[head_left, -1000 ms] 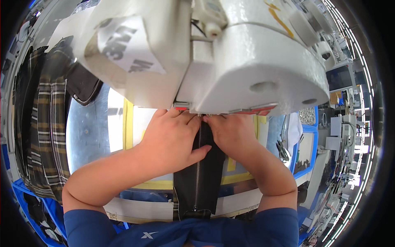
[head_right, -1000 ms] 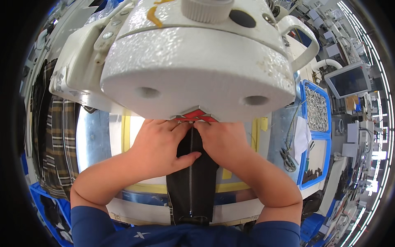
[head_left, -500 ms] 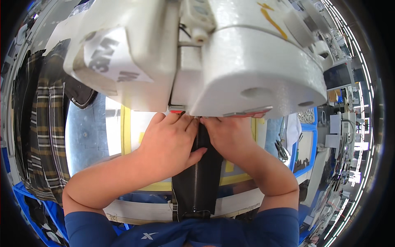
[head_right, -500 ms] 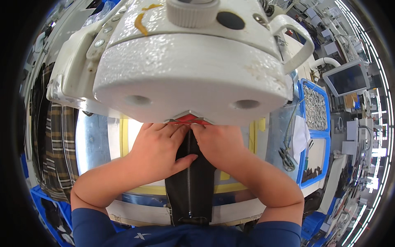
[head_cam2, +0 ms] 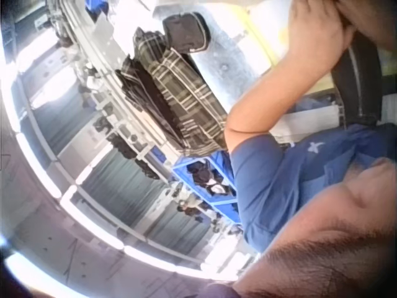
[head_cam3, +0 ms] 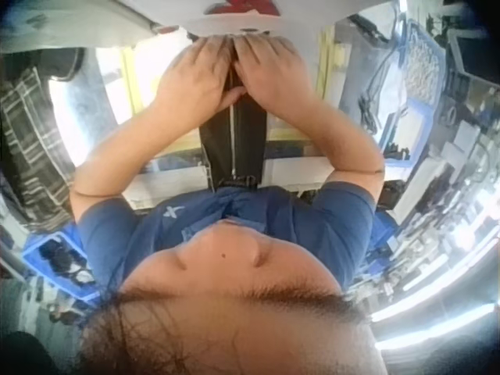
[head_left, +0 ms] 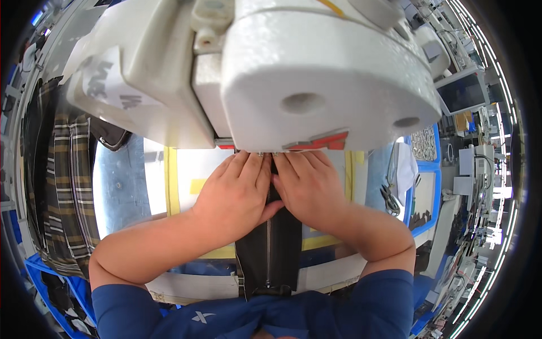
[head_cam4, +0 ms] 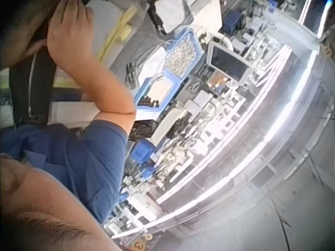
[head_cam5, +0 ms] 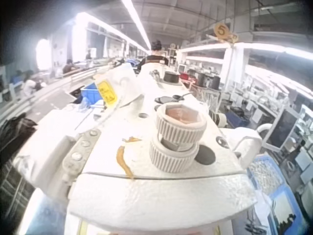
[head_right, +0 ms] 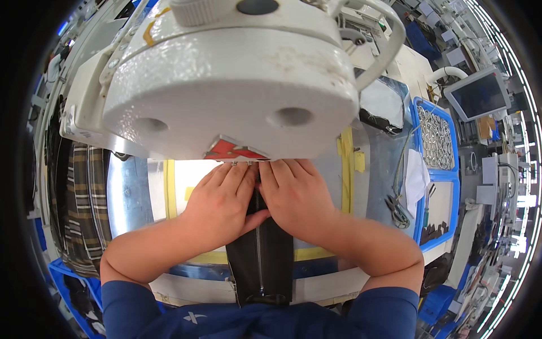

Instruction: The person operates an industrial sewing machine to stitch zippers onto small fabric pouches. They repeatedly position the pouch under the needle, sew along the zipper line, and then trim the excess thread using scissors. The pouches feature a plaid pattern and a black zipper.

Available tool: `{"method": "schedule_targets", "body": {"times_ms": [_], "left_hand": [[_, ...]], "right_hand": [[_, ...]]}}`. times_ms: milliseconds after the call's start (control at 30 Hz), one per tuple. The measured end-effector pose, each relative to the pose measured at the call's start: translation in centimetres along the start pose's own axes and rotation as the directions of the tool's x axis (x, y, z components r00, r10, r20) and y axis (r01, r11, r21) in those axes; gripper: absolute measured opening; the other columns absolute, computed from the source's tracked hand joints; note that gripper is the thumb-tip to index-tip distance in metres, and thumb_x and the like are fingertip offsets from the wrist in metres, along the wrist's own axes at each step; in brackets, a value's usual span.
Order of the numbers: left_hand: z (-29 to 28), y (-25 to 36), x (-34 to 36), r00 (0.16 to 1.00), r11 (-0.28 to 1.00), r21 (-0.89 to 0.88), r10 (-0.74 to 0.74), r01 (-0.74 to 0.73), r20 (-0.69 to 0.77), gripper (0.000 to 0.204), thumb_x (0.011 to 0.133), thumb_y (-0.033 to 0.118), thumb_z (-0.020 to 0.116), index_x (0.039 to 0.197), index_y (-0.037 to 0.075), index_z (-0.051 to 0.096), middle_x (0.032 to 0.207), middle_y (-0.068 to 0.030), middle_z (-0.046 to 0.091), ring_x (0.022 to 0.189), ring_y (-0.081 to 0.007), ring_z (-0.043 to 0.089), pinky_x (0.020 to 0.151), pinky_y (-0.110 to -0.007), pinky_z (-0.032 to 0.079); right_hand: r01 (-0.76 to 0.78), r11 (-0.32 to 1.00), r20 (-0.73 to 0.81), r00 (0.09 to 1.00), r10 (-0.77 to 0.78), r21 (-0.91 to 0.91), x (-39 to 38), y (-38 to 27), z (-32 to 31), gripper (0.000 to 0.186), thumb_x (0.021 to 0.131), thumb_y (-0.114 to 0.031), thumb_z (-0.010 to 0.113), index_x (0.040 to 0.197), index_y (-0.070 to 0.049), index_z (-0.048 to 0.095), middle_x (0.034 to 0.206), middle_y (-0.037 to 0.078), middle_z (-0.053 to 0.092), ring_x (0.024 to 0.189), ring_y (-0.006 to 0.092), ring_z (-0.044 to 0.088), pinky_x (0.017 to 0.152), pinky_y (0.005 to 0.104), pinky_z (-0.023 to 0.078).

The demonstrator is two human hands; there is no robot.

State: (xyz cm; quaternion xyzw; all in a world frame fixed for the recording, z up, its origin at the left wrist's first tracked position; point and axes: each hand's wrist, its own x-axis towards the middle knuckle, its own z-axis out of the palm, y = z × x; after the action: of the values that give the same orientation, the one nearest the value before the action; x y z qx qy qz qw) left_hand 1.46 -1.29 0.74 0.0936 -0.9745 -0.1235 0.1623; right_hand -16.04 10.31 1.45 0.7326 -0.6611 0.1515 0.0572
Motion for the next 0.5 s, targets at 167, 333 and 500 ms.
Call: {"method": "schedule_targets", "body": {"times_ms": [167, 333, 500], "left_hand": [[-0.08, -0.17, 0.31, 0.999, 0.999, -0.031, -0.033, 0.034, 0.041, 0.083, 0.082, 0.045, 0.085, 0.136, -0.014, 0.062, 0.130, -0.0255, 0.066, 0.117, -0.0396, 0.066, 0.105, -0.044, 0.055], [-0.31, -0.11, 0.36, 0.995, 0.997, -0.052, -0.044, 0.049, 0.091, 0.086, 0.082, 0.048, 0.085, 0.136, -0.014, 0.062, 0.129, -0.0263, 0.066, 0.118, -0.0402, 0.066, 0.105, -0.045, 0.055], [-0.59, 0.20, 0.10, 0.992, 0.999, 0.016, -0.030, 0.028, 0.121, 0.098, 0.082, 0.061, 0.081, 0.139, -0.017, 0.059, 0.134, -0.0297, 0.065, 0.125, -0.0442, 0.063, 0.112, -0.048, 0.051]], "right_hand": [[-0.014, 1.000, 0.023, 1.000, 0.013, 0.009, 0.07, 0.35, 0.02, 0.038, 0.094, -0.022, 0.070, 0.119, 0.006, 0.068, 0.108, 0.016, 0.067, 0.102, 0.0295, 0.068, 0.094, 0.0422, 0.053], [-0.027, 0.999, 0.046, 0.999, 0.025, 0.031, -0.11, 0.18, -0.08, 0.039, 0.095, -0.024, 0.070, 0.120, 0.006, 0.068, 0.111, 0.016, 0.067, 0.105, 0.0297, 0.068, 0.097, 0.0427, 0.053], [-0.013, 1.000, 0.051, 0.999, 0.013, -0.006, -0.28, -0.09, 0.00, 0.048, 0.093, -0.026, 0.073, 0.126, 0.008, 0.068, 0.117, 0.019, 0.068, 0.112, 0.0307, 0.067, 0.101, 0.0435, 0.053]]}}
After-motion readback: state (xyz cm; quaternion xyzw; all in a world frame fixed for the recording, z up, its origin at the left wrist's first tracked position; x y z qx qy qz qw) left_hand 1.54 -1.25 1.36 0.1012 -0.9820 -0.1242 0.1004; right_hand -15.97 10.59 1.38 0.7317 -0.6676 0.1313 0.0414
